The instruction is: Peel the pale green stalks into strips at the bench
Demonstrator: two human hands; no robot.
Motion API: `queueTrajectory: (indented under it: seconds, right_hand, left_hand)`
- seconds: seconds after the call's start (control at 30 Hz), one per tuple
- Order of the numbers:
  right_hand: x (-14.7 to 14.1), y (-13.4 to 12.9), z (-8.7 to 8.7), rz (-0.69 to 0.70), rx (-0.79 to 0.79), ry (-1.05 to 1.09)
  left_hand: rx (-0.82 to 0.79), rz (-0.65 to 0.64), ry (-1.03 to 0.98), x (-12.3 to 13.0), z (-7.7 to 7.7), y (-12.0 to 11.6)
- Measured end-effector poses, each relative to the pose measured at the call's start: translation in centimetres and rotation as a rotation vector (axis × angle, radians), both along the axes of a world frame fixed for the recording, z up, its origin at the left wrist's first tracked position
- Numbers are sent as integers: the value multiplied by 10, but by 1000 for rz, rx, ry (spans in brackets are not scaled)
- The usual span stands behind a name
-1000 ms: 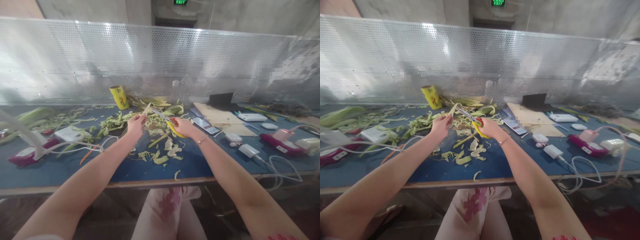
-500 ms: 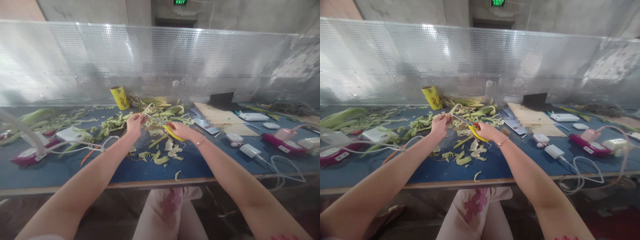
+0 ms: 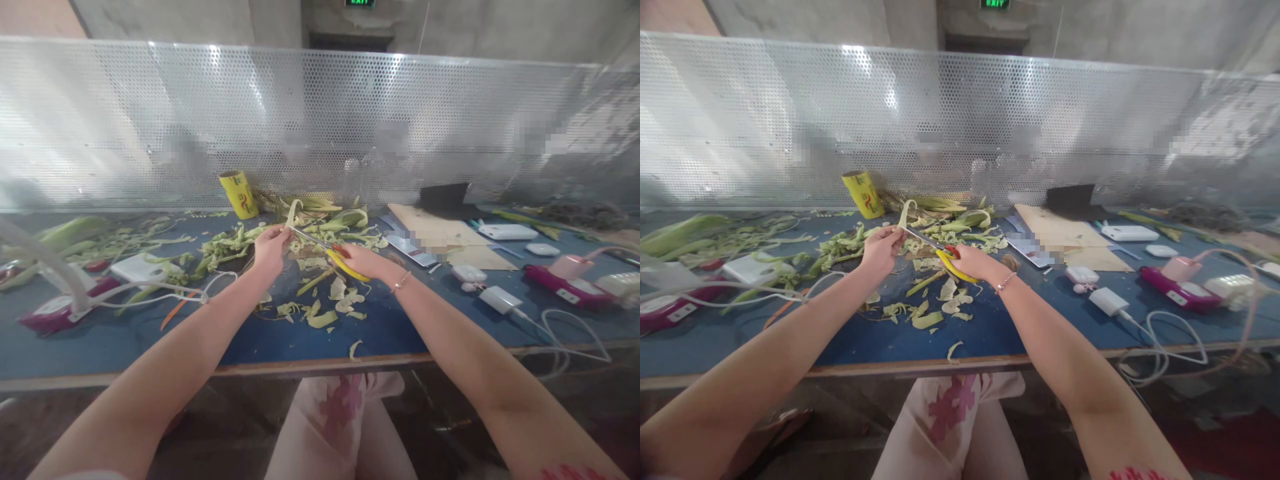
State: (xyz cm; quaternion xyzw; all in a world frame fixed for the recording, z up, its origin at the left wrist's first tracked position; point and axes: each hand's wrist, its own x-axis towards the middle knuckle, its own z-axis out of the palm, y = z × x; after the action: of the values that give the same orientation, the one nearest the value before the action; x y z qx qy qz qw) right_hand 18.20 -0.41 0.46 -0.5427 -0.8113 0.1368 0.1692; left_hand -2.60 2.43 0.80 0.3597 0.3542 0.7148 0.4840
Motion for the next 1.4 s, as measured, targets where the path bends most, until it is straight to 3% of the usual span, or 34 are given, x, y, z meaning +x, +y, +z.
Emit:
queueTrajectory:
  seconds: [0.33,0.6,0.8,1.03,1.4]
  right_hand:
    - [1,0,2,17,13,-13]
    - [11,-4,13,34,-20,4]
    - [21,0,17,82,-90,33]
    - [24,9,11,139,-127,115]
    - [23,5,17,36,-36,-15]
  left_hand:
    - [-26,7,48,2,1,-2]
    - [-44,-175,250,-9,-6,10]
    - [-106,-223,345,-12,-5,11]
    - [-115,-267,278,-9,-2,6]
    - [-110,-264,232,-7,-2,4]
